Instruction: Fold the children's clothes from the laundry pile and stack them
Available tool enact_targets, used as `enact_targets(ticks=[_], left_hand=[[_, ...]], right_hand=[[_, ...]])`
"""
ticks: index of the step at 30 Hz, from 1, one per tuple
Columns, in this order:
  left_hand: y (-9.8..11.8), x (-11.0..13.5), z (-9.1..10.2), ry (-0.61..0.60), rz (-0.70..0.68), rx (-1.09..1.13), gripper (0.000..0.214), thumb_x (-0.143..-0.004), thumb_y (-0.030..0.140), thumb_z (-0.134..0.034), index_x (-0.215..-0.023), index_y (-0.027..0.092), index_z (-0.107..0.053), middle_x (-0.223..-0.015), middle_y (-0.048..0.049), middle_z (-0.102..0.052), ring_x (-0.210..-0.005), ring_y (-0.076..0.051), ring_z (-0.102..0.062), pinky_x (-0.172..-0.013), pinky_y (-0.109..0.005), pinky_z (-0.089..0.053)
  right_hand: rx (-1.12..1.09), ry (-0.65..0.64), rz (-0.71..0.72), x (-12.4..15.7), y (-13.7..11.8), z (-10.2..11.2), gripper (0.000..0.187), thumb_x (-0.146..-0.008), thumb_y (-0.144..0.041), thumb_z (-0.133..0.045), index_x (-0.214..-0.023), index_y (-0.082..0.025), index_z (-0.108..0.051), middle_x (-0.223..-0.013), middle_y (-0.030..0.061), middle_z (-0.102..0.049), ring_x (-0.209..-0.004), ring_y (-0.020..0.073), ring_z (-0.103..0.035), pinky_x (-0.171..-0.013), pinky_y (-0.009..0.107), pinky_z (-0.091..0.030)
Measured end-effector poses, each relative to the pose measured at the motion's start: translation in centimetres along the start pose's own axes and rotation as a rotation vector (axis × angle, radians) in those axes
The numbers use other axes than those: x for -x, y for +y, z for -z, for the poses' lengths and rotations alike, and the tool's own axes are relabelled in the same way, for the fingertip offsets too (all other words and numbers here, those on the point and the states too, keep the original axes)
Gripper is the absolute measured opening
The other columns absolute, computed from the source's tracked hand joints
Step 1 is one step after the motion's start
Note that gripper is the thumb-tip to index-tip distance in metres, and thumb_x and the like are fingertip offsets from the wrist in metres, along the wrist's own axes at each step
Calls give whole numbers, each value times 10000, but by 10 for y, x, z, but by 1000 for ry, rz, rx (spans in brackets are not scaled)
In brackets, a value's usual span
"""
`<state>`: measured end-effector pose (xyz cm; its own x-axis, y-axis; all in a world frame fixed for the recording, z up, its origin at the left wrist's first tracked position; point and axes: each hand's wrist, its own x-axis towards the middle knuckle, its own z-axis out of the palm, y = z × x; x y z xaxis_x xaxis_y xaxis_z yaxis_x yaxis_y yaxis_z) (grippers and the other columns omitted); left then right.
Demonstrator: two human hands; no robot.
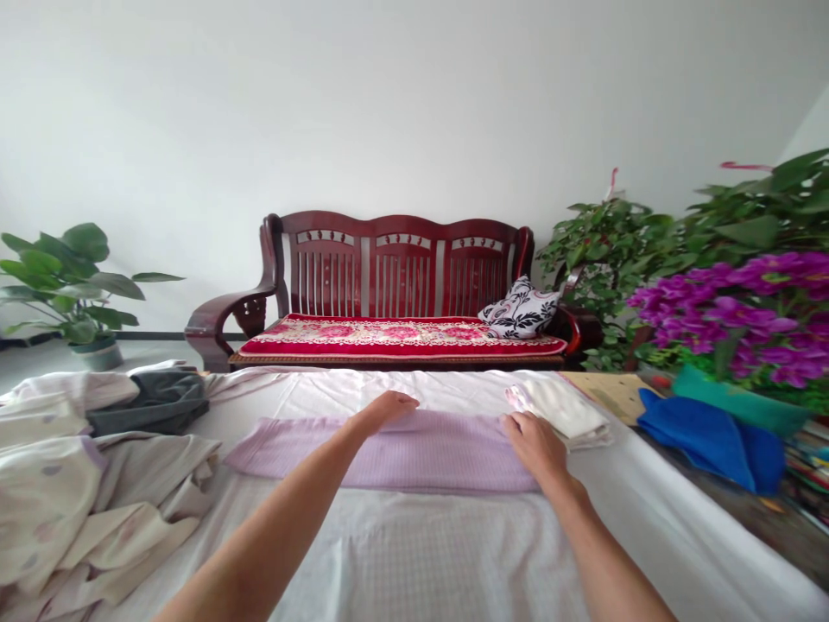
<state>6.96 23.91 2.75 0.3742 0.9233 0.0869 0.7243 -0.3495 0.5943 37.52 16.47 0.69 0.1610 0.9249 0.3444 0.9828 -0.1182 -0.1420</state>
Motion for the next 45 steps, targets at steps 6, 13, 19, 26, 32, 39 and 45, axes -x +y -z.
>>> enact_targets(ticks=[6, 13, 19, 26, 32, 39, 45], left_hand=[[-3, -2, -5, -141, 61, 464, 412, -862, 236, -554, -1232, 174, -727, -964, -45, -787, -782, -174, -702, -744, -275, -523], [-9, -11, -18, -8, -40, 184, 506, -825, 68, -489, -1253, 219, -715, -1166, -18, -759, -999, -174, -705, -885, -258, -523], [-15, -8, -35, 91, 15, -47, 468, -881, 86, -497, -1232, 293, -727, -1266, -21, -719, -1180, -247, -650, -1021, -357, -470], [-9, -6, -41, 151, -43, -288, 328, -966, 189, -505, -1181, 296, -728, -1182, -56, -733, -1123, -272, -636, -994, -405, -441], [-26, 19, -21, 312, -139, -470, 343, -968, 260, -575, -1307, 277, -617, -1346, -61, -632, -1198, -260, -559, -1051, -416, -375], [-65, 58, 19, 241, 27, -513, 250, -962, 408, -576, -1016, 222, -734, -1026, -86, -720, -1041, -290, -620, -932, -417, -423], [-61, 62, 33, 243, 6, -483, 243, -995, 351, -505, -975, 213, -703, -1021, -62, -726, -1008, -236, -641, -902, -334, -428]], right_hand=[[-26, 84, -64, 1, 0, 3, 470, -1003, -384, -320, -873, -214, -737, -992, 91, -751, -823, 196, -676, -645, 295, -414], [-374, -17, -108, -11, 18, -16, 306, -853, -300, -546, -1083, -258, -744, -1042, 24, -785, -931, 216, -723, -782, 297, -510], [-324, 74, -199, -8, 19, -24, 343, -841, -227, -536, -1122, -202, -731, -1051, 69, -768, -906, 224, -722, -787, 316, -530], [-83, 71, -141, -1, 11, -19, 283, -879, -302, -589, -1110, -223, -730, -1113, 98, -704, -1004, 244, -670, -759, 321, -498], [214, 135, -5, 11, 2, -6, 308, -939, -318, -562, -1196, -196, -679, -1089, 126, -700, -1018, 276, -617, -842, 379, -448], [-10, 215, 346, 11, -30, -11, 297, -944, -180, -492, -1165, -222, -685, -1214, 86, -703, -1116, 264, -596, -964, 405, -435], [-239, 0, 483, 12, -66, -22, 341, -974, -204, -422, -1196, -192, -680, -1222, 89, -704, -1131, 225, -616, -1006, 359, -449]])
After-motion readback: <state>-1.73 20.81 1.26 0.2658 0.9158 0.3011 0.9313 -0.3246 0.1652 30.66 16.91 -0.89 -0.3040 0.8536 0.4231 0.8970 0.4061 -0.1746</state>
